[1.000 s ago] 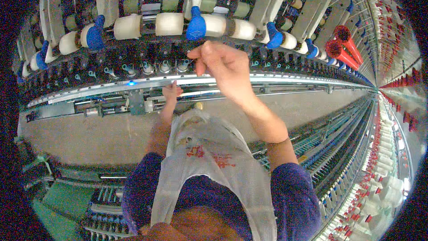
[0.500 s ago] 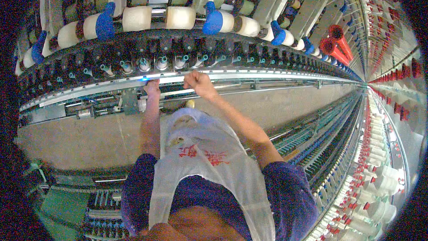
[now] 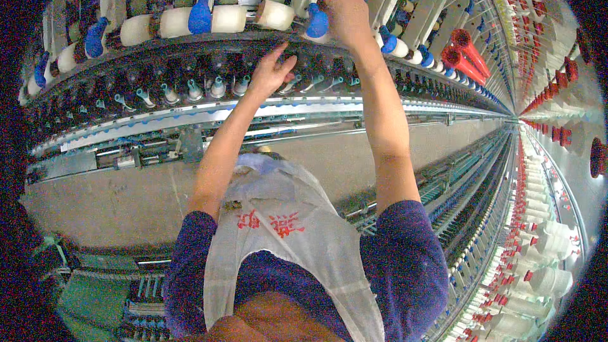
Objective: The person threads white yarn through a textile machine using a light blue plastic spool, repeatedly inserting and pulling the yarn through guides. They then walk to a bin, pick up a red plastic tool, and return to the machine to continue threading and adjusting yarn across multiple spindles.
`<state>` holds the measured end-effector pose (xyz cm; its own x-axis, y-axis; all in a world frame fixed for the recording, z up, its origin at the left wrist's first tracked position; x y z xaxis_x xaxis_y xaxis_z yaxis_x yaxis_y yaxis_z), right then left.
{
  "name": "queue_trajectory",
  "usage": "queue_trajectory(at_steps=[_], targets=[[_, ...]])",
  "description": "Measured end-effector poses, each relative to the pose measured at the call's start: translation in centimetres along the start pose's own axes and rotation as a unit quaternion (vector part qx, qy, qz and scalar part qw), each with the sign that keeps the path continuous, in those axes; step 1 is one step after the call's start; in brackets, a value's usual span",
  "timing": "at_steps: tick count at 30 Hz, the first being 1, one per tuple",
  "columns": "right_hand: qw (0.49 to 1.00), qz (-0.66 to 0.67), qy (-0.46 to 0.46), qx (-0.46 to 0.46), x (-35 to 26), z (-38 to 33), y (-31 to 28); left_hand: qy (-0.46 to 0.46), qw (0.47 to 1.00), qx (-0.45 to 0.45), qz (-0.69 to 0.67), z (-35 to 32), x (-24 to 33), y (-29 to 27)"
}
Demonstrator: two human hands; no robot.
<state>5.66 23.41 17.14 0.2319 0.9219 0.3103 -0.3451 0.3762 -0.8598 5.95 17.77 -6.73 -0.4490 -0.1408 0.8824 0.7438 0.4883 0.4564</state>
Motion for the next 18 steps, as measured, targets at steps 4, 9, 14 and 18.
queue_trajectory(at_steps=[4, 9, 14, 18], targets=[[0.996, -0.045, 0.072, -0.006, -0.1, -2.1, -1.8, 0.161, 0.984, 0.025, -0.069, -5.0, -0.9, -1.9], [0.980, 0.154, 0.111, 0.062, -5.4, -11.3, -4.0, 0.110, 0.965, 0.208, 0.117, -11.2, -6.3, -7.0], [0.859, 0.343, -0.006, -0.381, -14.7, -21.4, 4.9, 0.220, 0.880, 0.217, 0.361, -7.4, -5.4, -8.4], [0.883, 0.397, 0.040, -0.248, -12.9, -21.3, 3.4, 0.052, 0.918, 0.213, 0.331, -4.0, -4.8, -8.4]])
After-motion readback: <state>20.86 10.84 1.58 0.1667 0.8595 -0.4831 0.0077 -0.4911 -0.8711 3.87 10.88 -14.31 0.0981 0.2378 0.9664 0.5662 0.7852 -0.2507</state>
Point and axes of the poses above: each hand's wrist, its own z-axis towards the middle knuckle, its own y-axis out of the palm, x = y × z, the point moved 9 cm from there along z, towards the middle knuckle, and after that the axes turned 13 degrees about -z, right-handed, at the moved point
